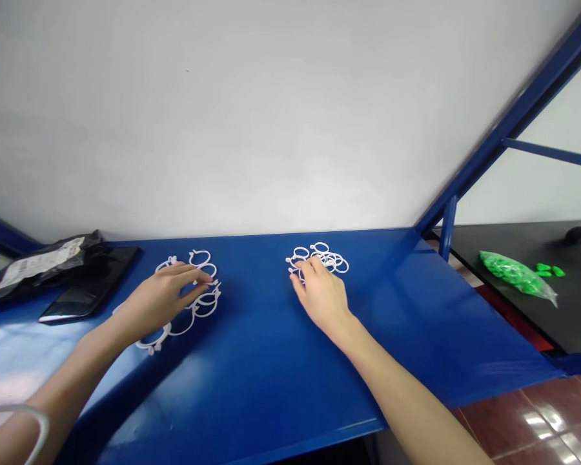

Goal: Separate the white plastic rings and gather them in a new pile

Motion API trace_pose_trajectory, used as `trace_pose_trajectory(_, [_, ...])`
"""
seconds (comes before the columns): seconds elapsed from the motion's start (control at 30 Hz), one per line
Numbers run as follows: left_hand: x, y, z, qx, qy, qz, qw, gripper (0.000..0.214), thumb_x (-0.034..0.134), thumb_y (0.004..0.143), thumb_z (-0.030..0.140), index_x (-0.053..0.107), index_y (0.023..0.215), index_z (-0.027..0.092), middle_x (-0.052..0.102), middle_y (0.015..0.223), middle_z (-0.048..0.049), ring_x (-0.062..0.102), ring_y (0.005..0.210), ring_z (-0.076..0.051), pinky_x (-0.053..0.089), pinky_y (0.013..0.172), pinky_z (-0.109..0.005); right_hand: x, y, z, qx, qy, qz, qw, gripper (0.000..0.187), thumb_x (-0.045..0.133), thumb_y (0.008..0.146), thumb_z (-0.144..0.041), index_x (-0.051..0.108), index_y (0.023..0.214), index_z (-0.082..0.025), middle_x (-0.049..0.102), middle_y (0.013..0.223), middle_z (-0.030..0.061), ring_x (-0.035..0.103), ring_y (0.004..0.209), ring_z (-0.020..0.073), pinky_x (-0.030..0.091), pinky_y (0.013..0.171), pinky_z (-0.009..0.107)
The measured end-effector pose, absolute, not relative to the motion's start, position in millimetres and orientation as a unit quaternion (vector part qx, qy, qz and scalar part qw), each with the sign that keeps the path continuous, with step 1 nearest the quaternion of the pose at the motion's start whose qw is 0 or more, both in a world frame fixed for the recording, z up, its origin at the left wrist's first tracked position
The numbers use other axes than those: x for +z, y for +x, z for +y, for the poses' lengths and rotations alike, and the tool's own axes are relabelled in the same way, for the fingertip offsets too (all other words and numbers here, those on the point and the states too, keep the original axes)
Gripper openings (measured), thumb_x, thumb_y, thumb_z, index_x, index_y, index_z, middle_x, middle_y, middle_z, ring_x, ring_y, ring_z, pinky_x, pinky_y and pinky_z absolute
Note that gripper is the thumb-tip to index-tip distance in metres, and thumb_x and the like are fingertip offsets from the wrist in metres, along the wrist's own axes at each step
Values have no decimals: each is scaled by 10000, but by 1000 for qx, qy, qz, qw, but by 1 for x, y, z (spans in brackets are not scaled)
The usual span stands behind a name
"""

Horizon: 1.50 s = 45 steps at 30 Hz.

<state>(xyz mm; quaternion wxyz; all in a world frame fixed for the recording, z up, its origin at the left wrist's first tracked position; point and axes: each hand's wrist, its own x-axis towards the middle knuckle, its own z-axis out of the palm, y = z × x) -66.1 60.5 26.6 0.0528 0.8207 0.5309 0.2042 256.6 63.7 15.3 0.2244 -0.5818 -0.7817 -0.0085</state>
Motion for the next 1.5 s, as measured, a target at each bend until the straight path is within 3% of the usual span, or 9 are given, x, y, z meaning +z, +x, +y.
trace_pose_trajectory(0.13, [38, -50, 50, 255, 790, 538, 146, 271, 566, 954, 453, 735, 933, 241, 766, 941, -36, 682, 813, -195, 523, 744, -293, 10, 238, 47, 141, -474, -830, 259, 217, 588, 1010, -319, 658, 1189, -219, 698, 1143, 58, 713, 797, 165, 587, 758, 335])
trace_pose_trajectory(0.27, [38, -24, 34, 286, 759, 506, 292, 194, 665, 903, 419, 730, 927, 239, 745, 837, -5, 654, 727, -168, 508, 683, -274, 9, 228, 37, 234, -394, -840, 291, 261, 599, 1010, -317, 630, 1255, -235, 704, 1180, 56, 707, 944, 177, 584, 847, 331])
trace_pose_trajectory(0.47, [22, 6, 18, 303, 692, 444, 482, 120, 682, 896, 332, 665, 928, 217, 722, 880, -6, 643, 764, -154, 509, 714, -281, 16, 228, 32, 287, -359, -824, 332, 151, 534, 1047, -277, 677, 1078, -239, 743, 1017, 15, 705, 881, 150, 544, 782, 275])
trace_pose_trajectory(0.63, [17, 11, 17, 340, 609, 433, 571, 162, 688, 892, 326, 604, 949, 199, 652, 765, 27, 643, 698, -136, 512, 701, -275, 16, 225, 30, 321, -374, -807, 326, 119, 586, 1020, -275, 695, 1049, -238, 751, 973, 1, 699, 815, 137, 520, 714, 247])
trace_pose_trajectory(0.8, [19, 10, 17, 356, 604, 455, 549, 182, 637, 932, 372, 605, 956, 194, 682, 798, 4, 678, 740, -151, 508, 742, -290, 14, 223, 30, 297, -389, -806, 334, 134, 580, 1023, -289, 700, 1003, -234, 746, 941, 1, 688, 806, 140, 501, 709, 251])
trace_pose_trajectory(1.27, [17, 14, 14, 360, 664, 465, 462, 190, 639, 939, 385, 669, 918, 198, 719, 763, 9, 689, 682, -140, 528, 668, -251, 13, 228, 30, 205, -336, -871, 295, 211, 484, 1067, -311, 662, 1094, -200, 719, 988, 47, 682, 793, 155, 512, 695, 268])
trace_pose_trajectory(1.5, [12, 12, 9, 400, 756, 441, 274, 62, 685, 915, 218, 743, 935, 226, 774, 784, 26, 717, 665, -115, 549, 653, -194, 14, 227, 26, 182, -317, -877, 311, 231, 462, 1082, -303, 662, 1060, -189, 721, 929, 40, 677, 754, 145, 508, 665, 254])
